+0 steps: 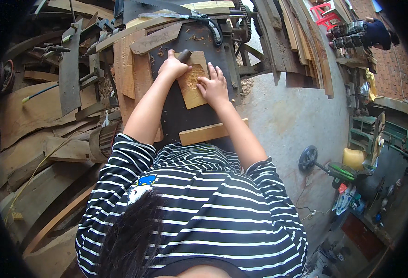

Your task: The person carves a hollow in a piece of wood using a chisel and a wooden block as a mallet. The person then inserts and presses a wooden peg into the hollowed depression by hand.

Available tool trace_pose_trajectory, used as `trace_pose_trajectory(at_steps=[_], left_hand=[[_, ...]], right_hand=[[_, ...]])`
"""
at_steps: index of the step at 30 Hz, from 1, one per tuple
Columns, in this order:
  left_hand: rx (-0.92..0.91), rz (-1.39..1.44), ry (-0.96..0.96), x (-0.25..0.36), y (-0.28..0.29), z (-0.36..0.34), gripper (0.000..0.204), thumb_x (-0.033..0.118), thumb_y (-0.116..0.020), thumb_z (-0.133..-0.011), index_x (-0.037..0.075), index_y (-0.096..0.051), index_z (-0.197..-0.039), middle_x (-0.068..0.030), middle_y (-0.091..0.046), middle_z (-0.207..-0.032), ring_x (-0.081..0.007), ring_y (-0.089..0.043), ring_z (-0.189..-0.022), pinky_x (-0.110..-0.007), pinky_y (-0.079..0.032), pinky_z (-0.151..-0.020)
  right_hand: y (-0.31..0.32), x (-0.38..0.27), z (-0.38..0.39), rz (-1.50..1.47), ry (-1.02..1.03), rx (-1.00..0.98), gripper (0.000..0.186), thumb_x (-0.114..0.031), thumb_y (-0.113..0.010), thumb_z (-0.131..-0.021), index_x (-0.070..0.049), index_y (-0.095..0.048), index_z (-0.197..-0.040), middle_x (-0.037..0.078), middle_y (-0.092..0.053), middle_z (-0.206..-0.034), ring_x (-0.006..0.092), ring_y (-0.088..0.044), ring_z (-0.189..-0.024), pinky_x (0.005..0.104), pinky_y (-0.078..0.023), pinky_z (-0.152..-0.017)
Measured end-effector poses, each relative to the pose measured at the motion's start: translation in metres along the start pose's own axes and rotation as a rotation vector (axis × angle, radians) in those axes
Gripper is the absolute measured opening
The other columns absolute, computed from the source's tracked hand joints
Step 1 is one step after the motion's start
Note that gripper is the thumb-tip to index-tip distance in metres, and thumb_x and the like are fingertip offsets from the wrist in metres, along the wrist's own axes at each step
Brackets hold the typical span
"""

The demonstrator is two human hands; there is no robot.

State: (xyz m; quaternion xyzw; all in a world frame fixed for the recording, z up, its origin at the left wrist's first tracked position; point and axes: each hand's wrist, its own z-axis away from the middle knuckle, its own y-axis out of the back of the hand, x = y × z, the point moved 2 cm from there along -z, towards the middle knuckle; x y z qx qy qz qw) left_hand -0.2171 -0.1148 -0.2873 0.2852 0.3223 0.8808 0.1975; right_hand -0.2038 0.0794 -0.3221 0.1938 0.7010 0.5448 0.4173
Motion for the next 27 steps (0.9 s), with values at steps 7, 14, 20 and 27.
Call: trace_pose_trajectory(at_steps=[7, 14, 20, 27], left_hand=[[-0.014, 0.01, 0.016, 0.003, 0.001, 0.002, 0.107, 0.041, -0.081, -0.069, 0.013, -0.016, -0.151, -0.0196, -0.058, -0.131, -0.0286, -0.057, -0.122, -0.037, -0.045, -0.1], [-0.015, 0.016, 0.008, -0.002, -0.001, -0.002, 0.108, 0.043, -0.079, -0.07, 0.013, -0.015, -0.151, -0.0198, -0.058, -0.131, -0.0285, -0.057, -0.122, -0.037, -0.045, -0.1], [-0.013, -0.002, 0.028, 0.001, 0.0, -0.002, 0.11, 0.042, -0.079, -0.069, 0.016, -0.013, -0.153, -0.0161, -0.06, -0.129, -0.0259, -0.059, -0.12, -0.036, -0.047, -0.098], [-0.025, -0.013, 0.052, 0.0, 0.001, -0.002, 0.111, 0.041, -0.079, -0.067, 0.019, -0.012, -0.154, -0.0125, -0.061, -0.129, -0.0235, -0.061, -0.118, -0.035, -0.048, -0.097]], right_hand=[[0.007, 0.006, -0.03, 0.037, 0.153, -0.091, 0.019, -0.028, -0.073, -0.079, -0.021, -0.069, -0.097, 0.009, -0.033, -0.152, 0.0369, -0.03, -0.138, 0.0487, -0.033, -0.107], [0.009, 0.006, -0.049, 0.073, 0.276, -0.227, 0.015, -0.02, -0.072, -0.078, -0.018, -0.068, -0.092, 0.004, -0.041, -0.149, 0.0343, -0.034, -0.136, 0.0479, -0.034, -0.106], [-0.013, 0.008, -0.035, -0.067, 0.189, -0.036, 0.009, -0.014, -0.068, -0.079, -0.014, -0.066, -0.088, -0.003, -0.045, -0.145, 0.0284, -0.038, -0.133, 0.0451, -0.037, -0.103], [-0.021, -0.002, -0.026, -0.041, 0.069, 0.193, 0.009, -0.009, -0.064, -0.082, -0.004, -0.06, -0.088, 0.006, -0.052, -0.131, 0.028, -0.048, -0.122, 0.0392, -0.045, -0.095]])
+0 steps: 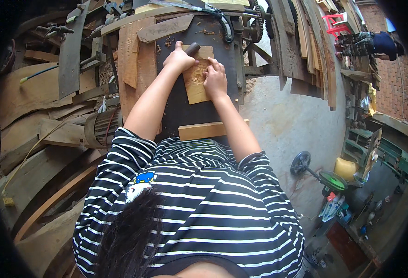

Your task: The person carves a hollow in a piece of wood using a chisel and a wooden block as a mallet. The person then inserts and presses a wooden peg into the hollowed depression by hand.

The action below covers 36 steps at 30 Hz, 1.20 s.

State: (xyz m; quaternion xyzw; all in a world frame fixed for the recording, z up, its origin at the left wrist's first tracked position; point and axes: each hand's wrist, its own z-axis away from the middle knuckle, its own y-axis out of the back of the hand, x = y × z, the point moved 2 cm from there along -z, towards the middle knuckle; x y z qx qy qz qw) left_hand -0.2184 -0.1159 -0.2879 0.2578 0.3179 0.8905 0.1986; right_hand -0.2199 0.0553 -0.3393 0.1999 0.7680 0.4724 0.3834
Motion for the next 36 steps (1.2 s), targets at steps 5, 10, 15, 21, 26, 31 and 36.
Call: trace_pose_trajectory(at_steps=[5, 10, 15, 21, 26, 31, 36], left_hand=[[0.019, -0.01, -0.019, 0.002, -0.002, 0.002, 0.112, 0.042, -0.08, -0.067, 0.018, -0.012, -0.154, -0.0132, -0.061, -0.128, -0.0237, -0.06, -0.118, -0.035, -0.048, -0.097], [0.022, -0.01, -0.018, -0.001, -0.002, 0.0, 0.112, 0.042, -0.079, -0.068, 0.017, -0.012, -0.154, -0.0134, -0.061, -0.128, -0.0241, -0.06, -0.118, -0.035, -0.048, -0.096], [0.0, -0.006, -0.029, -0.003, -0.002, 0.001, 0.111, 0.046, -0.078, -0.07, 0.013, -0.013, -0.153, -0.0183, -0.061, -0.127, -0.0281, -0.058, -0.12, -0.037, -0.046, -0.098], [0.02, -0.02, -0.05, 0.0, -0.001, 0.001, 0.111, 0.047, -0.078, -0.07, 0.013, -0.013, -0.153, -0.018, -0.061, -0.127, -0.0283, -0.059, -0.12, -0.038, -0.046, -0.098], [0.015, -0.011, -0.04, -0.003, -0.002, -0.002, 0.111, 0.047, -0.078, -0.07, 0.014, -0.013, -0.153, -0.0178, -0.061, -0.127, -0.028, -0.059, -0.119, -0.037, -0.046, -0.098], [0.011, -0.019, -0.039, -0.002, -0.002, -0.001, 0.111, 0.046, -0.078, -0.069, 0.013, -0.013, -0.153, -0.0177, -0.062, -0.126, -0.0275, -0.059, -0.119, -0.037, -0.046, -0.098], [0.007, -0.011, -0.045, -0.002, -0.001, 0.0, 0.11, 0.046, -0.078, -0.07, 0.012, -0.013, -0.153, -0.0182, -0.061, -0.126, -0.0272, -0.06, -0.119, -0.036, -0.047, -0.097]], right_hand=[[0.014, 0.018, -0.006, -0.277, -0.335, 0.25, 0.008, -0.002, -0.063, -0.082, -0.002, -0.056, -0.086, 0.011, -0.055, -0.101, 0.0333, -0.058, -0.091, 0.0397, -0.05, -0.075], [0.039, -0.005, 0.004, -0.387, -0.099, -0.053, 0.004, -0.005, -0.062, -0.084, -0.002, -0.061, -0.085, 0.015, -0.062, -0.092, 0.0345, -0.061, -0.089, 0.0419, -0.049, -0.077], [0.063, -0.023, 0.02, -0.202, -0.086, -0.634, 0.009, -0.009, -0.062, -0.083, -0.003, -0.065, -0.089, 0.017, -0.065, -0.09, 0.0356, -0.062, -0.088, 0.0438, -0.05, -0.079], [0.041, -0.018, -0.006, -0.378, -0.183, -0.346, 0.016, -0.014, -0.068, -0.081, -0.001, -0.064, -0.088, 0.019, -0.067, -0.089, 0.0357, -0.065, -0.088, 0.0429, -0.052, -0.08], [0.024, -0.021, -0.021, -0.197, -0.169, -0.487, 0.019, -0.019, -0.07, -0.079, -0.002, -0.064, -0.087, 0.018, -0.067, -0.09, 0.0338, -0.065, -0.089, 0.0424, -0.053, -0.081], [0.013, -0.028, -0.016, -0.083, -0.202, -0.453, 0.022, -0.022, -0.069, -0.077, -0.005, -0.064, -0.09, 0.017, -0.067, -0.094, 0.0342, -0.066, -0.089, 0.0429, -0.053, -0.081], [0.01, -0.029, -0.013, -0.024, -0.18, -0.283, 0.019, -0.016, -0.065, -0.076, -0.002, -0.058, -0.087, 0.019, -0.065, -0.089, 0.0361, -0.065, -0.086, 0.0448, -0.053, -0.078]])
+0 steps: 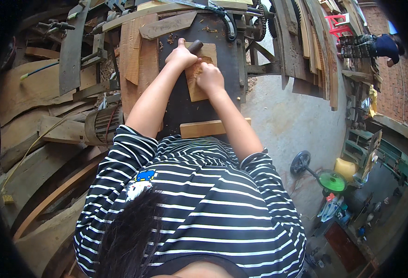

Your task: The person carves a hollow in a piece of wood using a chisel and a wooden block as a mallet. The person then inserts and presses a wooden peg into the hollowed depression by hand.

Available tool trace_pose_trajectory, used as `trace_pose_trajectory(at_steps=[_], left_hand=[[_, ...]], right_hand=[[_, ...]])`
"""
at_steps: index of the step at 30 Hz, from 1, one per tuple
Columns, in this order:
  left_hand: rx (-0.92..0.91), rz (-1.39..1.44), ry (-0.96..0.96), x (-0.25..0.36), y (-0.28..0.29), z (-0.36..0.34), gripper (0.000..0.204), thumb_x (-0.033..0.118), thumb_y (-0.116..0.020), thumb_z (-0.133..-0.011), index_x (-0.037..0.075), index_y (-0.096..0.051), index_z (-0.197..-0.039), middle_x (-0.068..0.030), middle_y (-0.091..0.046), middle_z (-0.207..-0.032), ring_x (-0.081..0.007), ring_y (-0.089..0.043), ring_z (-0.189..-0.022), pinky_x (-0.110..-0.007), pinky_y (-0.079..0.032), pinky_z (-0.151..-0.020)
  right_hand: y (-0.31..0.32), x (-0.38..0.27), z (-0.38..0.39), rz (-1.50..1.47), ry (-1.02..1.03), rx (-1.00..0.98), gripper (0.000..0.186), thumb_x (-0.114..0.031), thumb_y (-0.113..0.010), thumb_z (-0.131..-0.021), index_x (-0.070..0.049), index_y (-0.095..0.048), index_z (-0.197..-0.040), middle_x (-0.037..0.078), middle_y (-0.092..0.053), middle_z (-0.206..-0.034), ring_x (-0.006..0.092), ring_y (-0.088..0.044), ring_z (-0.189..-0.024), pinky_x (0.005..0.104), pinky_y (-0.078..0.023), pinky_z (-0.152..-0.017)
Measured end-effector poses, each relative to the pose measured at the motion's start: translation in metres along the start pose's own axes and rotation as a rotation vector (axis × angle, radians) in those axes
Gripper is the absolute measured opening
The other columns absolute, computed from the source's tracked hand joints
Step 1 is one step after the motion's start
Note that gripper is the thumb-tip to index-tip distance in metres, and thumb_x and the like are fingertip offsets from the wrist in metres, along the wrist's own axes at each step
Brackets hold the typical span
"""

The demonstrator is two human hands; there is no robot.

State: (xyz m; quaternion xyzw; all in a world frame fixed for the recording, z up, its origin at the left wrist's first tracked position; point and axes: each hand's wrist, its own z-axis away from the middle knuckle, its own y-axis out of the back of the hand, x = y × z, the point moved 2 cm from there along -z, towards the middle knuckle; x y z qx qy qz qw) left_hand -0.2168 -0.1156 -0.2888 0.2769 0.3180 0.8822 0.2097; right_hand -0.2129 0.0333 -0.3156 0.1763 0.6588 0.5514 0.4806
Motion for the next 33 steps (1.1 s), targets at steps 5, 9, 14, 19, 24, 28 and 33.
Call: trace_pose_trajectory(at_steps=[5, 9, 14, 19, 24, 28, 33], left_hand=[[0.018, -0.011, 0.005, -0.001, -0.002, -0.002, 0.112, 0.046, -0.078, -0.069, 0.014, -0.012, -0.154, -0.0157, -0.062, -0.127, -0.0253, -0.061, -0.117, -0.036, -0.048, -0.096], [0.028, -0.02, 0.007, -0.003, -0.002, -0.004, 0.113, 0.046, -0.078, -0.068, 0.016, -0.01, -0.154, -0.013, -0.062, -0.127, -0.0238, -0.061, -0.116, -0.035, -0.049, -0.095], [0.02, -0.034, 0.008, 0.002, -0.002, -0.001, 0.113, 0.046, -0.078, -0.069, 0.017, -0.01, -0.154, -0.0133, -0.062, -0.127, -0.0238, -0.061, -0.117, -0.035, -0.049, -0.096], [0.034, -0.03, 0.013, -0.003, -0.002, -0.002, 0.113, 0.048, -0.078, -0.069, 0.018, -0.01, -0.154, -0.0131, -0.061, -0.128, -0.0236, -0.061, -0.118, -0.035, -0.048, -0.096], [0.016, -0.017, -0.005, 0.001, 0.0, 0.001, 0.111, 0.048, -0.078, -0.069, 0.012, -0.014, -0.153, -0.0179, -0.061, -0.127, -0.0269, -0.059, -0.119, -0.036, -0.046, -0.098], [0.017, -0.014, -0.002, 0.0, -0.001, -0.001, 0.11, 0.048, -0.078, -0.07, 0.013, -0.014, -0.153, -0.0177, -0.061, -0.127, -0.027, -0.059, -0.12, -0.036, -0.046, -0.098], [0.014, 0.001, -0.002, -0.003, -0.003, -0.003, 0.115, 0.049, -0.079, -0.069, 0.016, -0.009, -0.154, -0.0175, -0.061, -0.127, -0.0276, -0.058, -0.12, -0.036, -0.045, -0.1]], right_hand=[[0.006, 0.02, -0.002, -0.295, 0.014, -0.069, 0.017, -0.013, -0.07, -0.074, -0.002, -0.064, -0.085, 0.018, -0.065, -0.088, 0.0347, -0.066, -0.081, 0.0416, -0.054, -0.074], [0.004, 0.016, 0.005, -0.374, 0.023, -0.07, 0.017, -0.013, -0.076, -0.072, -0.002, -0.068, -0.082, 0.016, -0.065, -0.086, 0.0308, -0.066, -0.078, 0.0387, -0.054, -0.073], [-0.005, 0.026, 0.0, -0.385, -0.031, -0.026, 0.014, -0.012, -0.077, -0.071, -0.004, -0.072, -0.083, 0.015, -0.066, -0.085, 0.0288, -0.066, -0.079, 0.0361, -0.054, -0.074], [-0.005, 0.022, 0.001, -0.358, -0.028, -0.028, 0.013, -0.011, -0.075, -0.072, -0.005, -0.073, -0.083, 0.016, -0.066, -0.086, 0.0302, -0.066, -0.08, 0.0362, -0.054, -0.077], [0.003, 0.019, 0.0, -0.245, 0.05, -0.032, 0.012, -0.011, -0.07, -0.076, -0.002, -0.071, -0.084, 0.018, -0.066, -0.089, 0.034, -0.066, -0.083, 0.0387, -0.053, -0.081], [0.023, 0.008, 0.013, -0.252, 0.028, -0.014, 0.007, -0.005, -0.065, -0.079, 0.001, -0.066, -0.083, 0.021, -0.067, -0.09, 0.0374, -0.065, -0.088, 0.0405, -0.052, -0.083], [0.053, 0.029, 0.071, -0.284, -0.095, -0.258, 0.004, -0.003, -0.064, -0.081, 0.0, -0.065, -0.084, 0.024, -0.067, -0.094, 0.0374, -0.065, -0.093, 0.0402, -0.052, -0.086]])
